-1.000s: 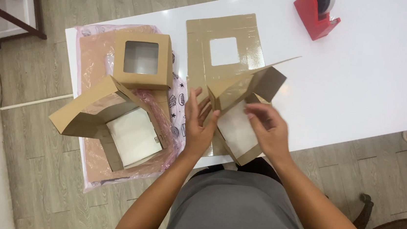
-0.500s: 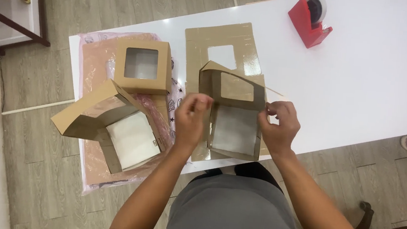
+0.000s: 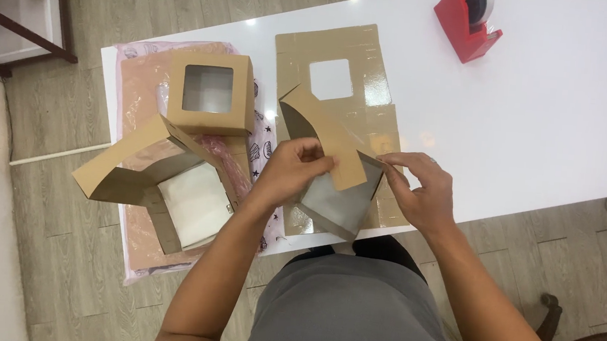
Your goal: The person assembles flat cardboard boxes with clear plastic windows on a white table. They fold the flaps, tuck tabs into slots, and secure the structure by hand. The person repeats this process for multiple boxes, stacking the finished ones.
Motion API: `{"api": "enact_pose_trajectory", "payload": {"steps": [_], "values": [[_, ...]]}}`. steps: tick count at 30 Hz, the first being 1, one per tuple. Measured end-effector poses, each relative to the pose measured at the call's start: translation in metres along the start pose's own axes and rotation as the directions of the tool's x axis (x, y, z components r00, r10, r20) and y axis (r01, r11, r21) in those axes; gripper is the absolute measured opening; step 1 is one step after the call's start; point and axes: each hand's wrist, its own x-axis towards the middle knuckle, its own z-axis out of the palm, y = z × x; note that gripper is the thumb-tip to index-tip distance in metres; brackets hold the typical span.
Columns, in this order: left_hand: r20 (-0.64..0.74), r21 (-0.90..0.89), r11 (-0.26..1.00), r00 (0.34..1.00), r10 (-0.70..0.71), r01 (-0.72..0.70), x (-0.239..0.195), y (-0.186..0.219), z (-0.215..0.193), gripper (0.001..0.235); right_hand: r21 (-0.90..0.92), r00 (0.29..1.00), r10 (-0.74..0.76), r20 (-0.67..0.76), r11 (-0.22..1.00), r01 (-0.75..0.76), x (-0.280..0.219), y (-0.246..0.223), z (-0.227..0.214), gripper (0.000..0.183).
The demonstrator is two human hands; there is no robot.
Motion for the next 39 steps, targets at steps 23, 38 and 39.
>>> {"api": "enact_pose_trajectory", "payload": {"steps": [23, 38, 39], "values": [[0.078, 0.663, 0.394, 0.581, 0.810, -0.637, -0.003, -0.030, 0.015, 0.031, 0.240, 0.996, 0.088, 0.017, 0.967, -0.089, -0.001, -0.035, -0.012, 0.014], [-0.162, 0.522, 0.652, 0.687, 0.708, -0.549, -0.004, -0.022, 0.027, 0.024, 0.305, 0.987, 0.160, -0.011, 0.941, -0.149, -0.007, -0.048, 0.010, 0.050], [-0.181, 0.489, 0.680, 0.699, 0.692, -0.546, -0.005, -0.019, 0.028, 0.025, 0.321, 0.980, 0.197, -0.025, 0.930, -0.179, -0.007, -0.043, 0.012, 0.051]]}}
